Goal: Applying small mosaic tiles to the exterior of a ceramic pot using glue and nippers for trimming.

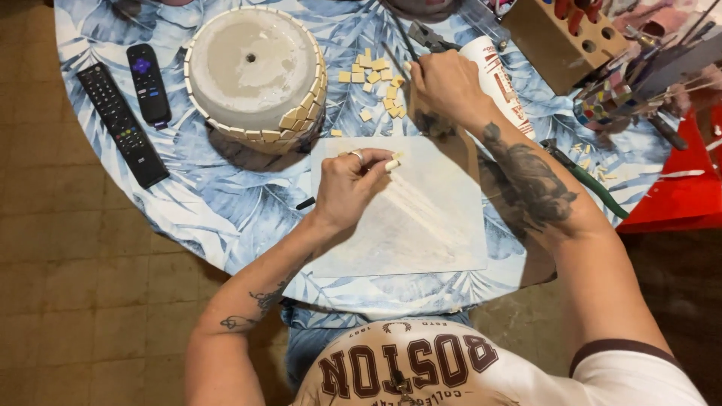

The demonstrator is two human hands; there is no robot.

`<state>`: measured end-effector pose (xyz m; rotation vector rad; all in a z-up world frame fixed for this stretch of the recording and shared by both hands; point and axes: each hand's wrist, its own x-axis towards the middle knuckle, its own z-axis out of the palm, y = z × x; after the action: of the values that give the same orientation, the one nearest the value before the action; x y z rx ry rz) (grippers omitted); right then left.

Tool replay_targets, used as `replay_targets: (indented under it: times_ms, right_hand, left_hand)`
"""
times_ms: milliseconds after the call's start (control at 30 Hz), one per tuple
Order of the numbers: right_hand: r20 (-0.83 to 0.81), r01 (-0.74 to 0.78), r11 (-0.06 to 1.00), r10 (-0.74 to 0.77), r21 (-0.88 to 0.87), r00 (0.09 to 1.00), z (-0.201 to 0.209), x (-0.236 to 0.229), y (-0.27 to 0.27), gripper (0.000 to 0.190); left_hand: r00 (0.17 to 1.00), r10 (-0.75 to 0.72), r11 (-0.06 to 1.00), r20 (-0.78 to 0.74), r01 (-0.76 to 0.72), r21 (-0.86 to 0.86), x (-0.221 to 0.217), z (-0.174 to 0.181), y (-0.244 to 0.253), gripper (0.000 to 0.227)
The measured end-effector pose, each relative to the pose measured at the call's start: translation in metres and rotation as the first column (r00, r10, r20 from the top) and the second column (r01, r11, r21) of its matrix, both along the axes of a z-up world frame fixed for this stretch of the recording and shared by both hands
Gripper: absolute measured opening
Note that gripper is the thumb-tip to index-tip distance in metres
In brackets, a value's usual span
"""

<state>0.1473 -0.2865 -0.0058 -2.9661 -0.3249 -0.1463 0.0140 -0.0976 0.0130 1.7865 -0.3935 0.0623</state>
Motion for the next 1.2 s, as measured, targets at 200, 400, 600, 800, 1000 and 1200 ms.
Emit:
replay_targets:
  times_ms: [200,400,600,800,1000,1200]
  right_hand:
    - [0.01,-0.244,0.461,0.454,0.853,0.891,0.035,-0.049,0.025,0.02]
    - [-0.271,0.236,0.138,0.586,0.962,0.764,0.012,-0.104,0.055,0.019]
    - [-0.258,0.245,0.103,0.583,0.964,0.77,-0.006,-0.099,0.067,0.019]
    - [-0.29,0.299,0.078,0.557,0.951,0.778,-0.004,-0.105,0.057,0.02]
    - [-0.285,0.297,0.067,0.535,0.953,0.795,-0.003,-0.108,0.045,0.02]
    - [-0.319,0.341,0.051,0.502,0.939,0.804,0.0,-0.117,0.041,0.018]
  left_hand:
    - [0.965,-0.263,0.965,0.002,0.263,-0.006,-0.048,0.019,0.003,0.013]
    - [0.972,-0.057,0.994,0.229,0.034,0.105,-0.068,-0.034,0.042,0.013]
    - [0.808,-0.023,0.832,0.589,-0.311,0.46,-0.056,-0.029,0.054,0.006]
    - [0.76,-0.076,0.776,0.645,-0.361,0.517,-0.049,-0.04,0.043,0.008]
    - [0.775,-0.085,0.725,0.626,-0.383,0.572,-0.052,-0.043,0.048,0.014]
    - [0.875,0.023,0.657,0.484,-0.378,0.652,-0.056,-0.018,0.085,0.022]
